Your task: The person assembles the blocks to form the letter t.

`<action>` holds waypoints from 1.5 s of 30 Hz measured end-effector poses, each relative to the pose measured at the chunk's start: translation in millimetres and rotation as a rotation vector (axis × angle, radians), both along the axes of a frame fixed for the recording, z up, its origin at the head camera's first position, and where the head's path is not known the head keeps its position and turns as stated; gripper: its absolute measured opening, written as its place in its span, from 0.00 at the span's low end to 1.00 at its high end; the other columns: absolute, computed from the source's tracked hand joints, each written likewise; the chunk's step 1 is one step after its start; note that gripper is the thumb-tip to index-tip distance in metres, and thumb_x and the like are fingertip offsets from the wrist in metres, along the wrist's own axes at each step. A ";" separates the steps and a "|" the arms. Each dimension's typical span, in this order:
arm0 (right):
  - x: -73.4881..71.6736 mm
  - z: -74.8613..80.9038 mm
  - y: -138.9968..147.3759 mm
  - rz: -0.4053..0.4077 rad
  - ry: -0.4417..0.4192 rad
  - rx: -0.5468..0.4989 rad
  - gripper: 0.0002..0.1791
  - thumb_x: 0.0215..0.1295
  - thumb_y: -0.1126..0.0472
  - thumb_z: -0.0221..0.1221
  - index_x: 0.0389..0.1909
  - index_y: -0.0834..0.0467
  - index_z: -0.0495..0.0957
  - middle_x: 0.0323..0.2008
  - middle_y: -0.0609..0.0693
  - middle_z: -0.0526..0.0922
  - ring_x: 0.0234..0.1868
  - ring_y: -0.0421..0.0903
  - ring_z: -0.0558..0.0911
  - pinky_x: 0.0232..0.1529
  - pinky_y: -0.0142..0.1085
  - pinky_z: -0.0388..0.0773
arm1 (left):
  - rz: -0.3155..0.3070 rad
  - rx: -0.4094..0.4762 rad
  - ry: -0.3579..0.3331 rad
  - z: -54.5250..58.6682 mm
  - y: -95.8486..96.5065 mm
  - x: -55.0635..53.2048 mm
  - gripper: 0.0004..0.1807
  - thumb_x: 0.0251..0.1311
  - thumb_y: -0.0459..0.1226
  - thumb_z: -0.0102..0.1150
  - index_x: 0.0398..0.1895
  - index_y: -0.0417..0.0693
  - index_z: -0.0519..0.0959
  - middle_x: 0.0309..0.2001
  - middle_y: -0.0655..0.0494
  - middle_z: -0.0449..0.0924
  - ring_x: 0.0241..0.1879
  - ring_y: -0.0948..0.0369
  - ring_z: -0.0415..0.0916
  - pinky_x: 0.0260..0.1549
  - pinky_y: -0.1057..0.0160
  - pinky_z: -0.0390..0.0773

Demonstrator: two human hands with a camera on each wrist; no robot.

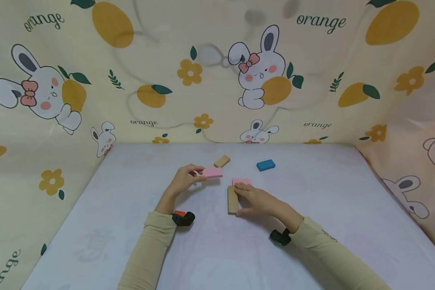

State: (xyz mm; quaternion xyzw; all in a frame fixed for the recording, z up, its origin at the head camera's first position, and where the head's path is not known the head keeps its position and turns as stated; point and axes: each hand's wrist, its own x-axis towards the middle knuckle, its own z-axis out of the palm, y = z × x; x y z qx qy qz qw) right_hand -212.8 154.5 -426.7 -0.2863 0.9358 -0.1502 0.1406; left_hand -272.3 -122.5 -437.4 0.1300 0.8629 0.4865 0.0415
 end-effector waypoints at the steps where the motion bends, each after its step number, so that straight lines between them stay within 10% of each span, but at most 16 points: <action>1: -0.1 0.2 -0.1 -0.001 -0.002 0.000 0.45 0.57 0.45 0.66 0.70 0.62 0.61 0.74 0.57 0.59 0.75 0.56 0.59 0.70 0.52 0.63 | -0.003 0.006 -0.002 0.1 0.6 0.1 0.21 0.55 0.37 0.68 0.53 0.40 0.81 0.45 0.41 0.80 0.36 0.59 0.73 0.31 0.70 0.68; 45: 0.6 1.9 0.2 0.018 0.002 -0.017 0.45 0.57 0.45 0.66 0.70 0.64 0.61 0.74 0.60 0.59 0.75 0.59 0.60 0.70 0.54 0.63 | -0.074 0.008 0.014 -17.5 21.9 -6.4 0.20 0.54 0.35 0.68 0.51 0.37 0.81 0.42 0.38 0.81 0.34 0.61 0.75 0.29 0.72 0.70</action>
